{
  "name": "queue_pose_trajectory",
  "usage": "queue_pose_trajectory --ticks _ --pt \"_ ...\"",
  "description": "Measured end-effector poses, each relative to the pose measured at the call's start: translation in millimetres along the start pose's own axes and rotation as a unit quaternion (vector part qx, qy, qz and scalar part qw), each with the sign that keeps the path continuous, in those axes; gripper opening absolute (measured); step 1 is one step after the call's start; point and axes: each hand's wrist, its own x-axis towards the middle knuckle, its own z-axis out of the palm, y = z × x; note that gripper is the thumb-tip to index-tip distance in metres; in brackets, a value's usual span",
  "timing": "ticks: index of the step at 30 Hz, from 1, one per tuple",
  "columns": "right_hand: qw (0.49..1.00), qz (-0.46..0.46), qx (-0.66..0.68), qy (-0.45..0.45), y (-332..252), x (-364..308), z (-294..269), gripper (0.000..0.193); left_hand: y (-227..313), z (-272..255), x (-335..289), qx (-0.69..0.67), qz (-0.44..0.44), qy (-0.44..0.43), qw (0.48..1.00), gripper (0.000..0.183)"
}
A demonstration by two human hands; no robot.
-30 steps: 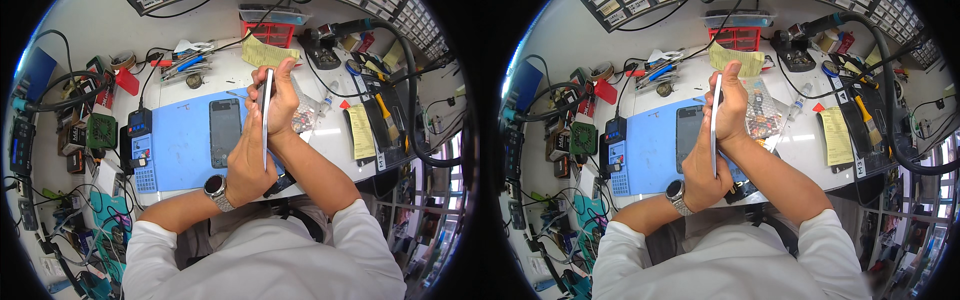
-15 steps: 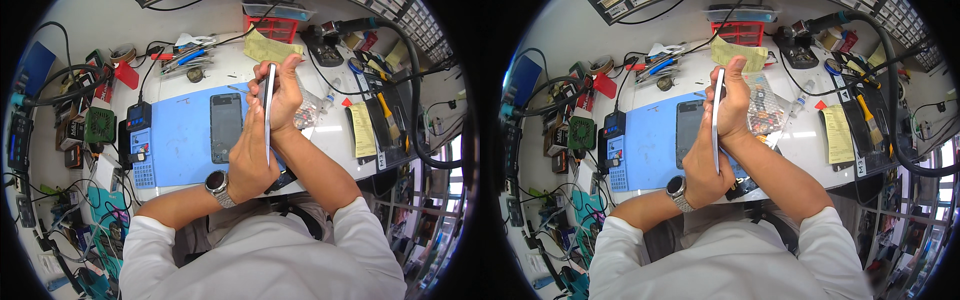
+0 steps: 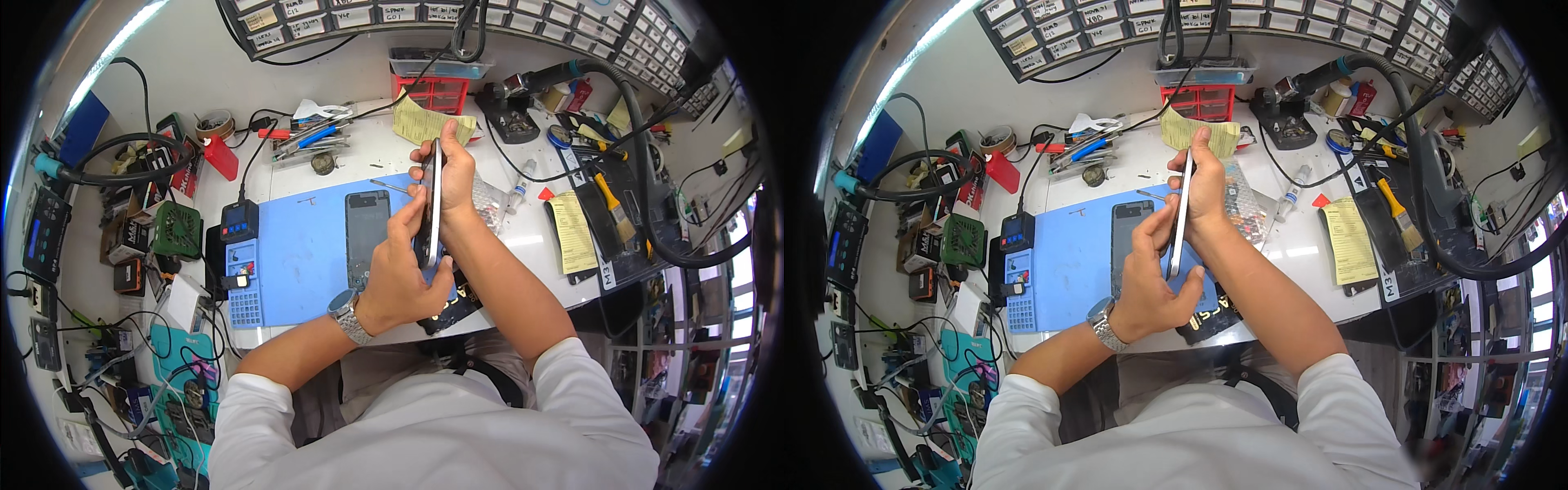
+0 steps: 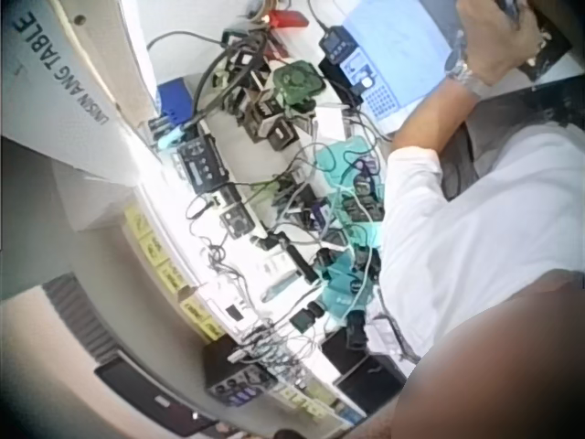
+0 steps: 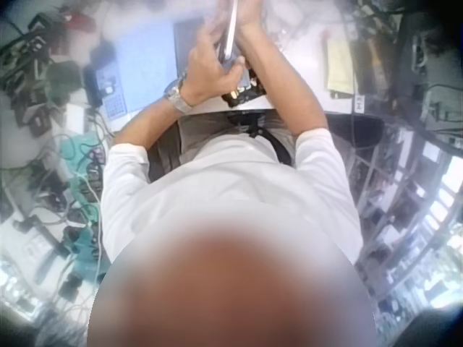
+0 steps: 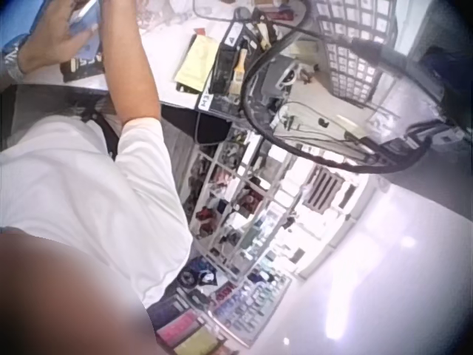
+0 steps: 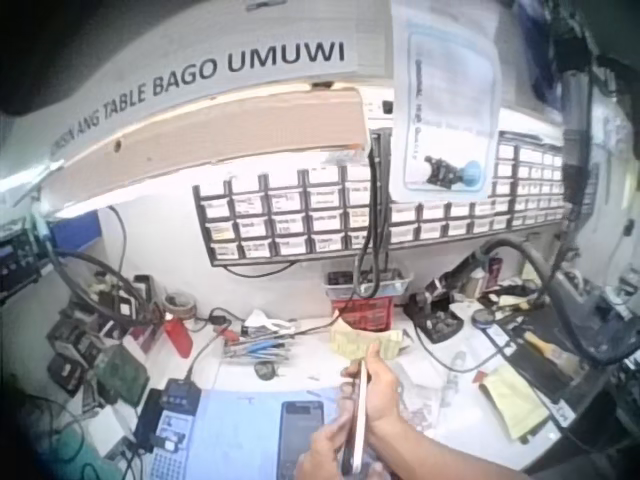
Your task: The person handles multiple smartphones, removes and replaces back covers, and uses a yellow plastic clamp to secure a device. They also wipe surfaces and handle small components on a cluttered workbench.
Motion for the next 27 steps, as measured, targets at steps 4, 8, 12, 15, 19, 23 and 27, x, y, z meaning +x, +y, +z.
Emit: queue_pose_trajectory --ticks 4,8,12,15,19,23,27 --pt "0.999 0.039 -0.011 0.017 -8.3 -0.2 -1.0 0.071 -1.5 1.1 3.8 0.002 0.006 0.023 1.0 0.066" --pt "0.999 0.026 -0.028 0.001 -11.8 -12.4 2.3 0.058 -2.9 -18.6 17.2 0.029 -0.154 0.165 0.974 0.027" --pt "0.991 -0.03 -0.111 -0.073 -14.7 -26.4 3.6 0.037 -38.0 -66.4 52.7 -0.293 -0.183 0.288 0.893 0.024" --pt "0.977 -0.03 -0.157 -0.143 -16.1 -35.6 2.7 0.03 -55.4 -95.2 52.8 -0.365 -0.222 0.229 0.875 0.031" --pt "0.943 -0.037 -0.246 -0.22 -19.1 -39.2 -2.1 0.027 -61.6 -98.6 53.3 -0.373 -0.206 0.208 0.881 0.039" --pt "0.976 0.067 -0.076 -0.194 3.3 -43.8 5.7 0.024 -49.4 -75.0 54.3 -0.441 -0.214 0.144 0.859 0.037" --pt "0.944 -0.126 -0.282 -0.115 3.2 -41.3 8.7 0.036 -39.4 -65.5 51.3 -0.457 -0.261 0.091 0.845 0.034"
